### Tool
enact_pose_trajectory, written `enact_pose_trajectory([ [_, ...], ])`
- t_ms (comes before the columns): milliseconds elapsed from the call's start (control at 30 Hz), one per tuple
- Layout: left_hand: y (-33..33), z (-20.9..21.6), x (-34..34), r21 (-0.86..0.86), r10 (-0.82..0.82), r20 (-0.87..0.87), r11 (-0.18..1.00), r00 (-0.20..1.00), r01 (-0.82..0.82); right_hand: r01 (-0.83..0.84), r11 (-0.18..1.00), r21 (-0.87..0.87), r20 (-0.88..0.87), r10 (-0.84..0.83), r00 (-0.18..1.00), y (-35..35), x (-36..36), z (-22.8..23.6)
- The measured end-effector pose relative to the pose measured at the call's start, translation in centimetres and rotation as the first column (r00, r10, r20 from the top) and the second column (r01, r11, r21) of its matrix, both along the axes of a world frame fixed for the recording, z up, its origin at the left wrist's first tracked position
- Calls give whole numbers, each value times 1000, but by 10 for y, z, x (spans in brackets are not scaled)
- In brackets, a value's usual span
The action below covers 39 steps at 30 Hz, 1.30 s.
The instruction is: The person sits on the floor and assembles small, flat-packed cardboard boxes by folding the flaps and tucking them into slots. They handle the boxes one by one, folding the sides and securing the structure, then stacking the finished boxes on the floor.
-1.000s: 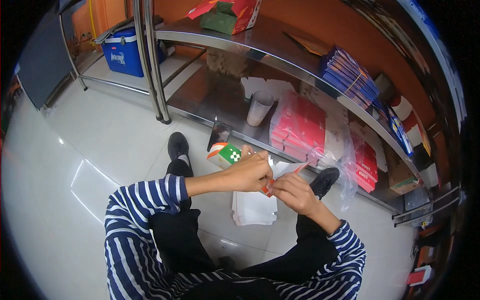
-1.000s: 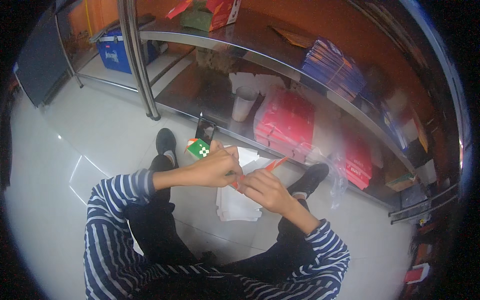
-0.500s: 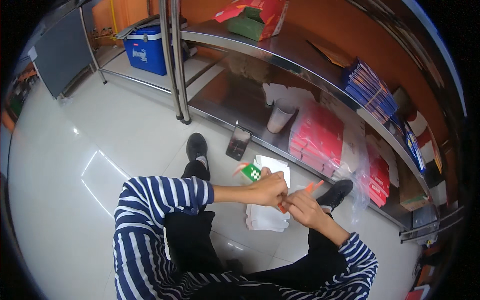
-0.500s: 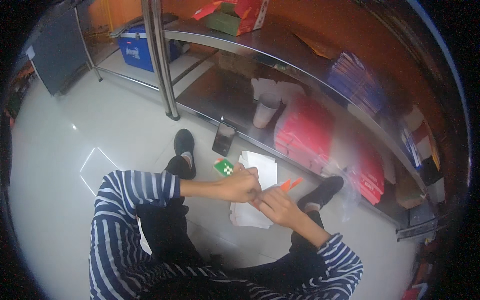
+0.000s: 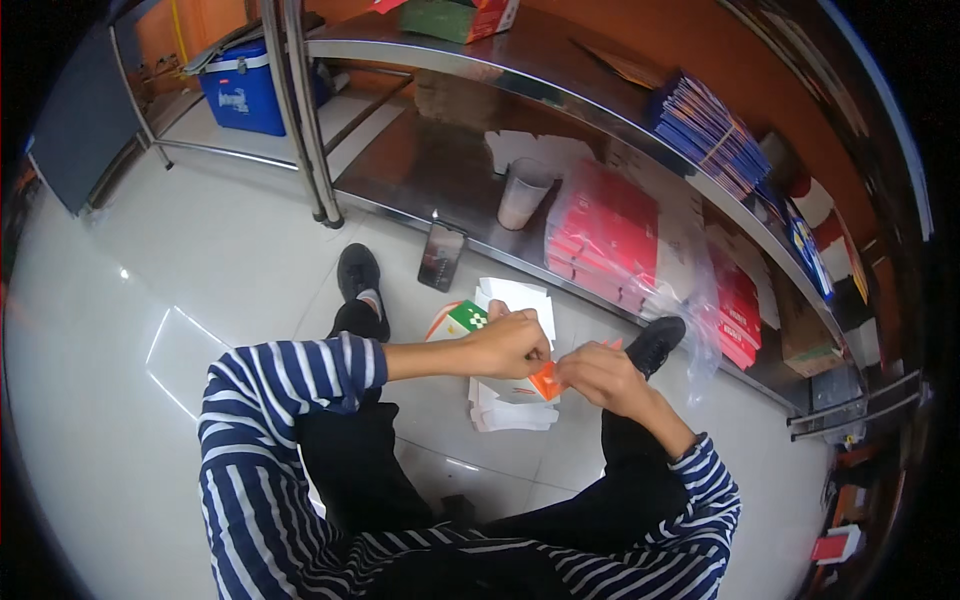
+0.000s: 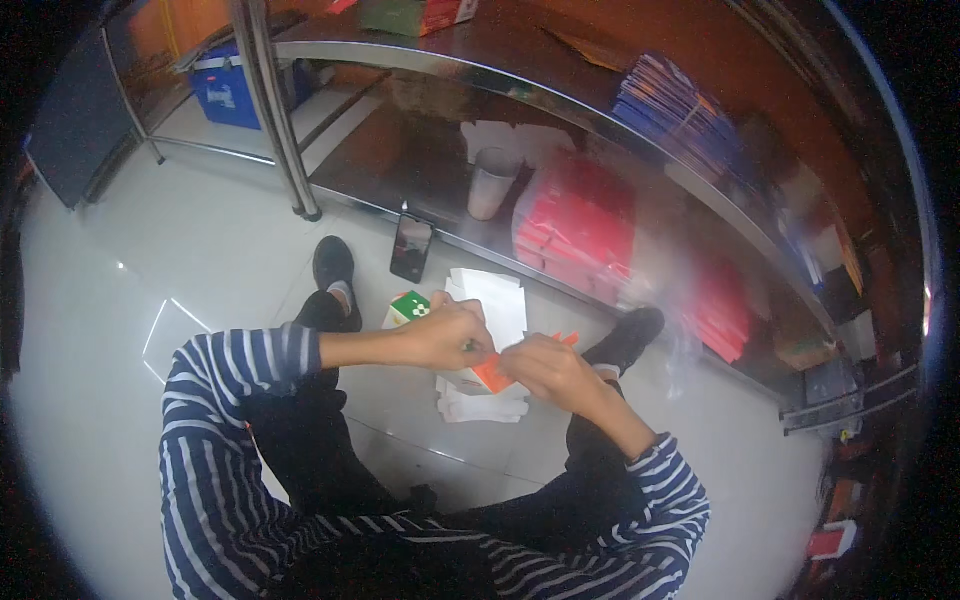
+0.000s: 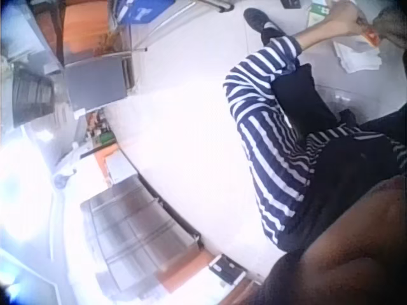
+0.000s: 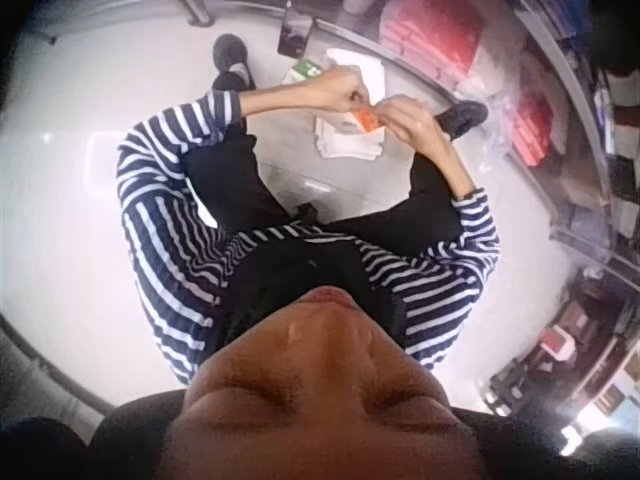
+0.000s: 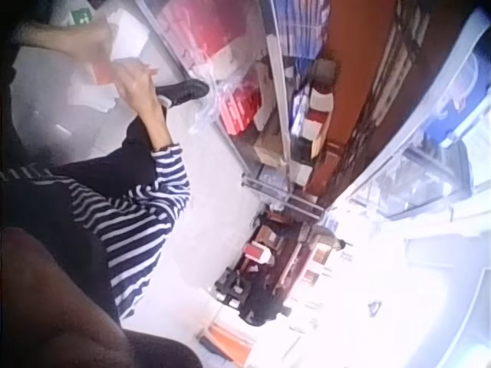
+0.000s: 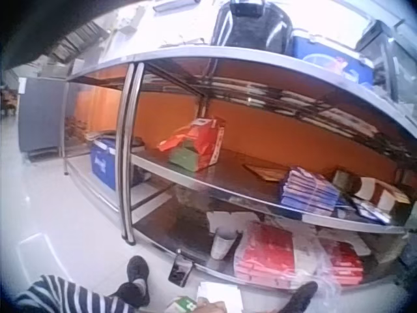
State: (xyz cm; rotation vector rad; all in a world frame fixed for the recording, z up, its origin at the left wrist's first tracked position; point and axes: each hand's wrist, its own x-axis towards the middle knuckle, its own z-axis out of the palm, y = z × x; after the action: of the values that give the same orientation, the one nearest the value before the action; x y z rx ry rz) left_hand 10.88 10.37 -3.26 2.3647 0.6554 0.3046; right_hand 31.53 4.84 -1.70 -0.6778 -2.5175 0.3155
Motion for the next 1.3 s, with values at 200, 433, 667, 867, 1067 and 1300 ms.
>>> enact_pose_trajectory([
  [200, -4, 1, 5, -13, -15, -13, 1000, 1000, 15, -45, 977, 209, -6, 47, 999, -6, -14, -3],
  [433, -6, -1, 7, -35, 0, 61, 999, 998, 2, -59, 976, 210, 37, 53, 998, -6, -11, -2],
  [667, -4, -4, 8, -14, -7, 57, 1000, 998, 8, -86, 970, 230, 93, 66, 994, -5, -18, 2],
  [867, -5, -6, 8, 2, -25, 47, 1000, 999, 25, -114, 951, 288, 184, 62, 981, -6, -22, -1],
  [1067, -5, -10, 9, -43, -34, 71, 998, 997, 37, -144, 924, 355, 194, 78, 978, -7, -24, 0],
  [1300, -2, -12, 10, -57, -49, 54, 997, 997, 52, -167, 924, 343, 195, 103, 975, -7, -21, 0],
])
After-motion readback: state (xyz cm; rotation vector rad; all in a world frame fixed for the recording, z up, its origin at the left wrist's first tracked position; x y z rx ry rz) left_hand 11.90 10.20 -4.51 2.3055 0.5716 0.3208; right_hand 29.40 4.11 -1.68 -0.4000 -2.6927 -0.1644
